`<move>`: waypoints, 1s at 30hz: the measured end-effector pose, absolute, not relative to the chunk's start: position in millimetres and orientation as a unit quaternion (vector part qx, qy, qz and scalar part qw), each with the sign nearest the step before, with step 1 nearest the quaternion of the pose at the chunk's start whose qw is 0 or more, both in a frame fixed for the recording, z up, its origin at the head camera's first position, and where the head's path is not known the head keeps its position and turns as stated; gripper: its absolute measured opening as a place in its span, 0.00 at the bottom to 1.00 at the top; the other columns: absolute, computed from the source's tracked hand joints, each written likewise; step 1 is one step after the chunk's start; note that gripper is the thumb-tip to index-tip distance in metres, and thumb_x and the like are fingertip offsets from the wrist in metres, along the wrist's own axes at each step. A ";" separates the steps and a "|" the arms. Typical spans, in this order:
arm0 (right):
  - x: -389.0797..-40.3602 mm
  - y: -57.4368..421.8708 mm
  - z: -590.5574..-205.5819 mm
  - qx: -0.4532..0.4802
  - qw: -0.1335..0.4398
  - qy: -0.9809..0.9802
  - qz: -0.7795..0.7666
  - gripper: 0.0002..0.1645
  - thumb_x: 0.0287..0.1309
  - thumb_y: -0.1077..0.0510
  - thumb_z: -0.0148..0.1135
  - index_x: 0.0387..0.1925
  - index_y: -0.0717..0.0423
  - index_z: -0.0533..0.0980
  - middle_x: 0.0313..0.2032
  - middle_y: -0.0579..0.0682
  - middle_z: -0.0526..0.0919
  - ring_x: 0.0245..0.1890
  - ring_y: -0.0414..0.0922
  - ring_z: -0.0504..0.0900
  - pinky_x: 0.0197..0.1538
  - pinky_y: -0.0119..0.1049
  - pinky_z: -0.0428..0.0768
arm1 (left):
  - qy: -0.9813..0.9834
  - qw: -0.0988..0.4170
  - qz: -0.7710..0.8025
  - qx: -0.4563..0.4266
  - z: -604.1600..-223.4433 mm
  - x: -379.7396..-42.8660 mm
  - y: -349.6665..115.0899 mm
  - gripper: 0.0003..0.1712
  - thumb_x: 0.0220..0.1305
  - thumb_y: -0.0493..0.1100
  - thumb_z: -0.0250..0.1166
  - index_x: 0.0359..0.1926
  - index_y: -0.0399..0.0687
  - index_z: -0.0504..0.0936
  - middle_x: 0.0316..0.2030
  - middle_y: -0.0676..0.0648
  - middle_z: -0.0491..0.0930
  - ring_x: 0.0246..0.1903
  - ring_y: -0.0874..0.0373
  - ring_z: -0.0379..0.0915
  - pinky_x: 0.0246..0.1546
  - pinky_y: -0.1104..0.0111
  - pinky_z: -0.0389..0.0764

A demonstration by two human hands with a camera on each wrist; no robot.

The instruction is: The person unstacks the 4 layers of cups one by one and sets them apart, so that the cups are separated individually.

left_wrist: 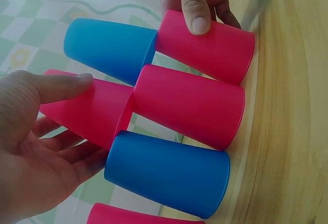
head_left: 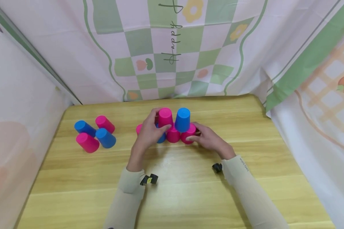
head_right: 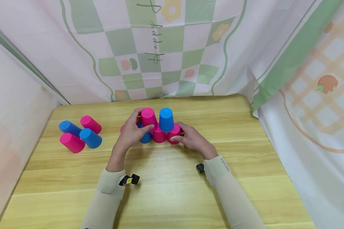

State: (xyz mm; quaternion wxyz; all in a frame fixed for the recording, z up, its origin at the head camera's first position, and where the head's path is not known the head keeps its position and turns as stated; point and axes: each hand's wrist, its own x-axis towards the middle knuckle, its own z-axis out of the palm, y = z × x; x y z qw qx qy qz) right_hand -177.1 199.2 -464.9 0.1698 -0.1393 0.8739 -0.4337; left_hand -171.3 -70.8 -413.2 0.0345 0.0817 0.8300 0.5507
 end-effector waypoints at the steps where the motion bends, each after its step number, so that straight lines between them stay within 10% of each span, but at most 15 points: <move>1: -177.2 199.0 -464.8 -0.138 0.170 0.874 -0.434 0.34 0.66 0.42 0.71 0.70 0.42 0.72 0.58 0.48 0.82 0.58 0.52 0.80 0.61 0.52 0.84 | 0.830 0.035 0.551 0.082 -412.8 -171.1 -71.1 0.38 0.67 0.39 0.74 0.73 0.52 0.67 0.64 0.44 0.76 0.67 0.45 0.73 0.68 0.49 0.77; 30: -174.4 196.8 -461.1 -0.112 0.187 0.871 -0.440 0.33 0.67 0.43 0.71 0.70 0.41 0.72 0.56 0.49 0.82 0.56 0.53 0.79 0.59 0.50 0.83 | 0.819 0.004 0.573 0.029 -389.6 -153.4 -105.9 0.42 0.67 0.43 0.74 0.76 0.57 0.63 0.68 0.48 0.73 0.69 0.46 0.70 0.65 0.50 0.81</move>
